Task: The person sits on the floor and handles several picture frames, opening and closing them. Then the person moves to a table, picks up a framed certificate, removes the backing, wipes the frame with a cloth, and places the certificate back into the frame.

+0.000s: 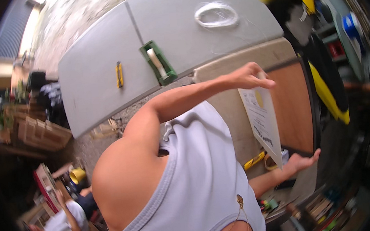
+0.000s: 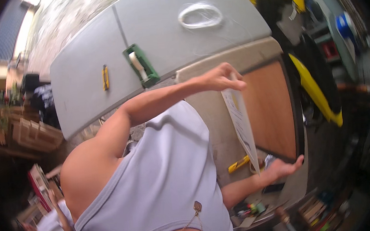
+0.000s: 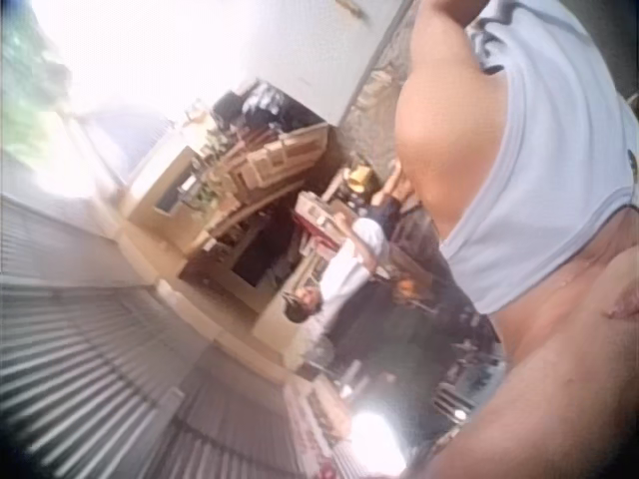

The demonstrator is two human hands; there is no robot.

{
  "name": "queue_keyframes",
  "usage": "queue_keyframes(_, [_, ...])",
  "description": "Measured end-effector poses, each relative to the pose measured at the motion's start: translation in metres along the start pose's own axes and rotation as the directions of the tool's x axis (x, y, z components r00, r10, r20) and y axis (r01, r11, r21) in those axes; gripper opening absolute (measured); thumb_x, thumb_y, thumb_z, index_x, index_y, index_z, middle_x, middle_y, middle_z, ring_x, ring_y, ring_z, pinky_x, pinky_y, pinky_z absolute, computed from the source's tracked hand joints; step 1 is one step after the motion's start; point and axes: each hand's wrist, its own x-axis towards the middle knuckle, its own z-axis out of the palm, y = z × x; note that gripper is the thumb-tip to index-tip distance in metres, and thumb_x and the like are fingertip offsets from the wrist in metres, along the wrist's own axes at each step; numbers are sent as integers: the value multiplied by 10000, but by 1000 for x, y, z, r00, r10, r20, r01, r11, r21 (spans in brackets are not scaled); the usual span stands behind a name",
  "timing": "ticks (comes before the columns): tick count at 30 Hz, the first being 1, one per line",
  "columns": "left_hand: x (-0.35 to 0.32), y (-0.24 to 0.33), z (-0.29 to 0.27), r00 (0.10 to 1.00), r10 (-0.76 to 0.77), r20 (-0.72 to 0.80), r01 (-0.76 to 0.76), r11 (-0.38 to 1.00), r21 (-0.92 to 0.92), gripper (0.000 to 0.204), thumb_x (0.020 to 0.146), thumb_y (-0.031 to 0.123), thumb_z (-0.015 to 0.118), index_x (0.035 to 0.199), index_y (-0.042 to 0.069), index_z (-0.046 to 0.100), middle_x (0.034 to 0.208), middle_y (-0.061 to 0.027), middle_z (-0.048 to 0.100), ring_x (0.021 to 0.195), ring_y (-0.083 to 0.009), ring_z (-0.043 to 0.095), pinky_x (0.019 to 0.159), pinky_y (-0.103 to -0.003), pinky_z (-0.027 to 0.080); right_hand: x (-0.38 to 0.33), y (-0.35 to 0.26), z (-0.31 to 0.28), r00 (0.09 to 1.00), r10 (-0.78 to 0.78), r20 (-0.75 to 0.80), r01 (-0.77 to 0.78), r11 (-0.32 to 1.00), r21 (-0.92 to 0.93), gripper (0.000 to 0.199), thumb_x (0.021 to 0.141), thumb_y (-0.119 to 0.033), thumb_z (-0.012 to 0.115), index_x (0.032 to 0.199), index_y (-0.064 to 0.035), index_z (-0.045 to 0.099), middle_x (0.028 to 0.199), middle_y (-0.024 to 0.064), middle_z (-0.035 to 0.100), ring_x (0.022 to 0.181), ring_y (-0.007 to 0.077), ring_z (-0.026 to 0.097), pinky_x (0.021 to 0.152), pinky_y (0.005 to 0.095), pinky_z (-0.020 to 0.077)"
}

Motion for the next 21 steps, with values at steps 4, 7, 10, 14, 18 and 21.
queue_keyframes(4, [-13, 36, -16, 957, -103, -271, 106, 994, -4, 491, 739, 486, 683, 506, 73, 556, 554, 19, 518, 516, -60, 432, 464, -242, 325, -2, -9, 14, 1000, 30, 10, -30, 1000, -5, 637, 687, -372, 665, 1105, 78, 497, 1198, 187, 497, 1115, 329, 450, 975, 427, 307])
queue_keyframes(7, [-26, 52, -53, 788, -204, -581, 189, 978, -88, 503, 719, 511, 689, 475, 107, 514, 571, -8, 548, 515, -86, 500, 490, -237, 395, -2, -5, 23, 999, -51, -4, 51, 998, -29, 623, 694, -362, 665, 1102, 78, 499, 1204, 191, 493, 1127, 330, 446, 983, 425, 306])
queue_keyframes(10, [-65, 67, -116, 603, -294, -742, 195, 956, -220, 492, 706, 550, 677, 557, 97, 552, 621, -42, 576, 532, -123, 552, 520, -270, 463, 13, -4, 15, 1000, -13, 11, 13, 1000, -12, 607, 702, -355, 662, 1098, 77, 501, 1211, 190, 489, 1134, 330, 442, 989, 425, 304])
queue_keyframes(14, [-146, 79, -196, 300, -315, -901, 218, 942, -257, 677, 723, 642, 587, 968, 11, 583, 935, -109, 588, 829, -207, 558, 760, -409, 475, 18, 0, 20, 998, 56, 31, -57, 998, 26, 609, 713, -369, 656, 1096, 76, 494, 1242, 191, 461, 1153, 328, 424, 997, 429, 298])
queue_keyframes(18, [-217, 145, -228, 372, -493, -787, -151, 804, -575, 723, 862, 640, 322, 1180, 16, 501, 1132, -111, 575, 1071, -217, 523, 980, -372, 376, 10, -14, 14, 997, -37, -73, 36, 999, -13, 608, 722, -369, 645, 1103, 78, 488, 1257, 195, 449, 1157, 332, 422, 1006, 431, 294])
queue_keyframes(21, [-333, 131, -265, 10, -461, -887, -397, 813, -426, 653, 869, 605, 367, 1134, 38, 552, 1146, -76, 574, 1022, -212, 564, 919, -351, 443, 15, -6, 21, 999, -4, -38, 4, 1000, -2, 608, 726, -364, 641, 1109, 80, 482, 1262, 195, 445, 1157, 336, 424, 1006, 432, 298])
